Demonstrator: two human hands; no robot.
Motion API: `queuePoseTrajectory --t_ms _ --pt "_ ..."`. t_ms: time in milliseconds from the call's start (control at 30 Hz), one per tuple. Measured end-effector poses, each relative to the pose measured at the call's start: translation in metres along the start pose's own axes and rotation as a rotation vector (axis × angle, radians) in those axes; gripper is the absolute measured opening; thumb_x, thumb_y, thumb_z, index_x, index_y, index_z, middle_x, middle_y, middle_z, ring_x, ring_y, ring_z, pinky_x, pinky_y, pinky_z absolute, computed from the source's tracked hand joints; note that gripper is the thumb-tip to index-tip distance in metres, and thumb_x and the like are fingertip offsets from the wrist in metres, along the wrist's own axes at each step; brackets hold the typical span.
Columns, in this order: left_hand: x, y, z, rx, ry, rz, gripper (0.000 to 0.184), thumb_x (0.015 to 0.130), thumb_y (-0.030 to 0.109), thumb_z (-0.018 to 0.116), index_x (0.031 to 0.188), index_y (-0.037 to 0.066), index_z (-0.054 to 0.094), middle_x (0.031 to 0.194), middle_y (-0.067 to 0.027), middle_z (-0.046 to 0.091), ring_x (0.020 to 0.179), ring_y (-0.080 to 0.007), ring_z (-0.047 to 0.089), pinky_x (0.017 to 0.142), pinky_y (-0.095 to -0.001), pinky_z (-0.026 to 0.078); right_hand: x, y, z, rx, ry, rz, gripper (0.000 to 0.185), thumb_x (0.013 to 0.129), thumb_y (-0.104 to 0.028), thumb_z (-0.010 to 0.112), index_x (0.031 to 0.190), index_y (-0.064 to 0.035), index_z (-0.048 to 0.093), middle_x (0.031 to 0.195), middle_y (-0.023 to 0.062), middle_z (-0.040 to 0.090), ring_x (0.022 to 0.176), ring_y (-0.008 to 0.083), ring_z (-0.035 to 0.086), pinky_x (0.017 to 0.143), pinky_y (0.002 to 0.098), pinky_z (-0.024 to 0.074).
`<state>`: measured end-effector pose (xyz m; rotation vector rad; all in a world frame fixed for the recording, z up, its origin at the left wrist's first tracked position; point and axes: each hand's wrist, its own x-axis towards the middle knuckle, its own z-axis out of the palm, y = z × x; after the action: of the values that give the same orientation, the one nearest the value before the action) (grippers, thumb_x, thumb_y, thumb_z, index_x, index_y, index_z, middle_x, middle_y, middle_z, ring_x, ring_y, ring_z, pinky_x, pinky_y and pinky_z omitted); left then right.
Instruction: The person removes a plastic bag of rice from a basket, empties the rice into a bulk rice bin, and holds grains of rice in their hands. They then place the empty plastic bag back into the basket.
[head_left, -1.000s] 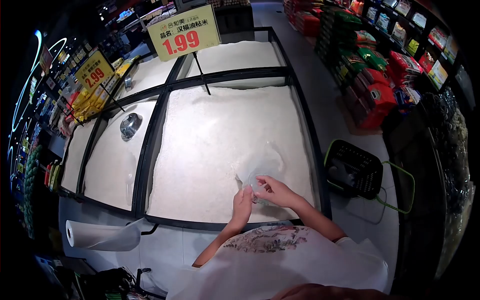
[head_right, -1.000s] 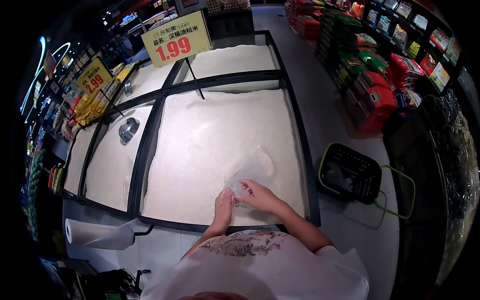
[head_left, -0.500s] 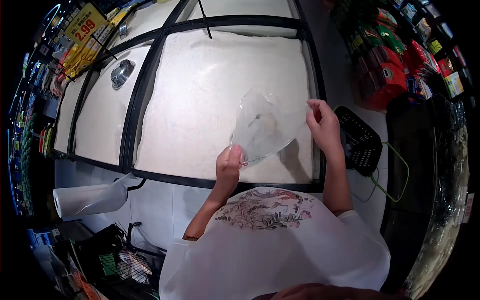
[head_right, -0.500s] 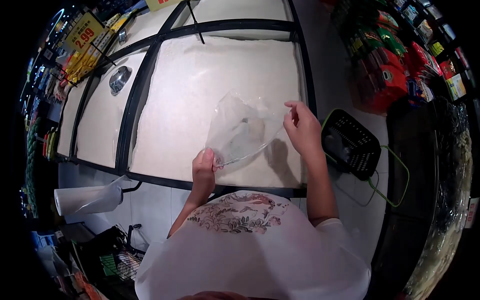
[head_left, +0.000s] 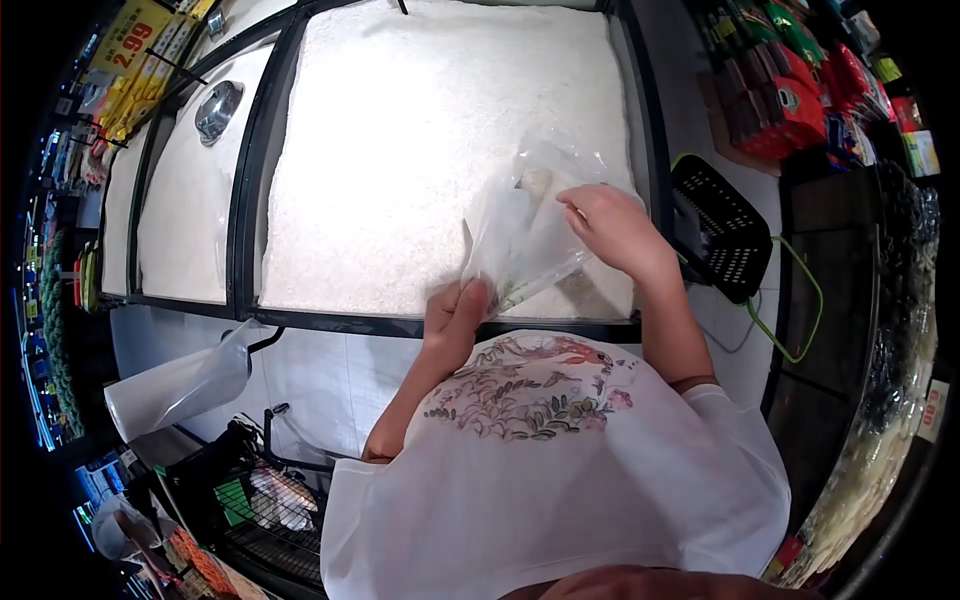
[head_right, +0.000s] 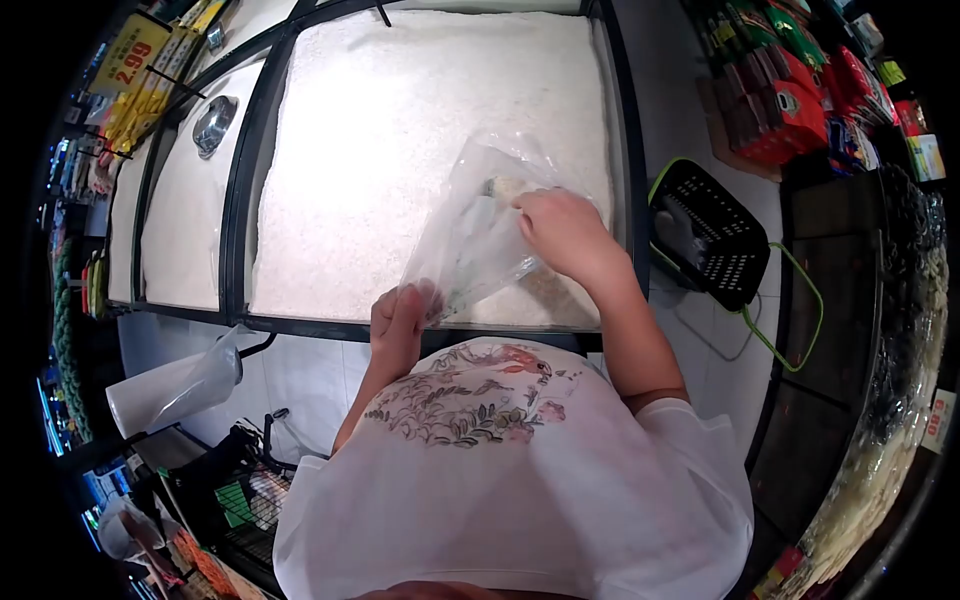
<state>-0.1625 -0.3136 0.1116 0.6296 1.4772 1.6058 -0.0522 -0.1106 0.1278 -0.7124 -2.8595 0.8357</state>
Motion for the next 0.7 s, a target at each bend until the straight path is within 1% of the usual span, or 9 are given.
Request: queuePoseTrajectory --t_ms 67,200,300,333,400,467,533,633,700 --pt "0.000 0.002 -0.002 -0.011 0.019 -0.019 0.041 0.087 0.026 0.044 0.051 0.007 0.035 0.054 0.0021 0.036 0.053 -0.0080 0.032 0.055 -0.0234 0.031 0.003 0.010 -0.002 -0.051 0.063 0.100 0.021 0.078 -0.012 0.049 0.094 -0.0002 0.057 0.089 0.0163 0.058 0.085 0.0310 0.054 0.075 0.0366 0.0421" --pt "0.006 -0.004 -0.006 -0.022 0.024 -0.037 0.042 0.087 0.028 0.045 0.051 0.007 0.036 0.055 0.0022 0.038 0.054 -0.0073 0.033 0.054 -0.0228 0.031 0.007 0.017 0.006 -0.063 0.089 0.047 0.021 0.078 -0.011 0.048 0.093 0.0004 0.057 0.089 0.0170 0.057 0.085 0.0317 0.053 0.076 0.0368 0.0421" --pt "0.007 0.012 0.003 0.074 0.005 -0.133 0.044 0.087 0.031 0.044 0.051 0.007 0.037 0.056 0.0028 0.040 0.054 -0.0074 0.034 0.052 -0.0218 0.029 0.026 0.010 0.022 0.029 -0.003 -0.017 0.020 0.076 -0.009 0.045 0.089 -0.0004 0.058 0.089 0.0181 0.057 0.086 0.0324 0.053 0.077 0.0386 0.0417" --pt "0.010 0.009 0.003 0.111 -0.035 -0.086 0.044 0.087 0.032 0.043 0.051 0.007 0.036 0.056 0.0025 0.039 0.053 -0.0076 0.034 0.050 -0.0219 0.028 0.037 0.012 0.035 0.075 0.012 -0.050 0.020 0.075 -0.010 0.045 0.086 -0.0014 0.059 0.087 0.0186 0.057 0.086 0.0327 0.054 0.077 0.0401 0.0416" --pt "0.017 -0.009 0.000 0.110 -0.146 0.028 0.043 0.088 0.031 0.042 0.054 0.006 0.039 0.055 0.0037 0.038 0.054 -0.0060 0.032 0.048 -0.0221 0.027 0.070 0.018 0.052 -0.008 -0.215 -0.020 0.023 0.076 -0.010 0.044 0.092 -0.0007 0.058 0.092 0.0180 0.057 0.088 0.0327 0.053 0.077 0.0372 0.0419" --pt "0.031 -0.004 0.004 0.026 -0.265 0.105 0.040 0.088 0.029 0.043 0.057 0.005 0.041 0.056 0.0046 0.037 0.056 -0.0048 0.032 0.049 -0.0222 0.027 0.101 0.039 0.085 -0.117 -0.322 0.080 0.022 0.070 -0.007 0.046 0.085 -0.0006 0.060 0.091 0.0200 0.057 0.088 0.0321 0.056 0.077 0.0371 0.0434" --pt "0.027 -0.007 0.003 -0.043 -0.367 0.095 0.037 0.088 0.027 0.041 0.059 0.005 0.041 0.060 0.0033 0.038 0.058 -0.0063 0.032 0.052 -0.0222 0.028 0.118 0.069 0.127 -0.207 -0.312 0.156 0.025 0.070 -0.010 0.049 0.091 -0.0021 0.060 0.098 0.0182 0.057 0.092 0.0310 0.055 0.078 0.0357 0.0443" --pt "0.027 0.003 0.003 0.070 -0.337 -0.042 0.033 0.087 0.026 0.041 0.064 0.003 0.043 0.062 0.0029 0.041 0.060 -0.0070 0.034 0.054 -0.0219 0.029 0.122 0.086 0.142 -0.161 -0.304 0.157 0.025 0.072 -0.012 0.049 0.092 -0.0025 0.059 0.099 0.0177 0.057 0.093 0.0308 0.055 0.078 0.0354 0.0442" --pt "0.026 0.002 0.004 0.076 -0.298 -0.043 0.033 0.087 0.027 0.041 0.064 0.003 0.044 0.062 0.0033 0.041 0.060 -0.0070 0.035 0.054 -0.0214 0.030 0.118 0.092 0.146 -0.123 -0.300 0.142 0.025 0.072 -0.013 0.048 0.093 -0.0028 0.059 0.099 0.0174 0.057 0.093 0.0306 0.054 0.078 0.0353 0.0442"
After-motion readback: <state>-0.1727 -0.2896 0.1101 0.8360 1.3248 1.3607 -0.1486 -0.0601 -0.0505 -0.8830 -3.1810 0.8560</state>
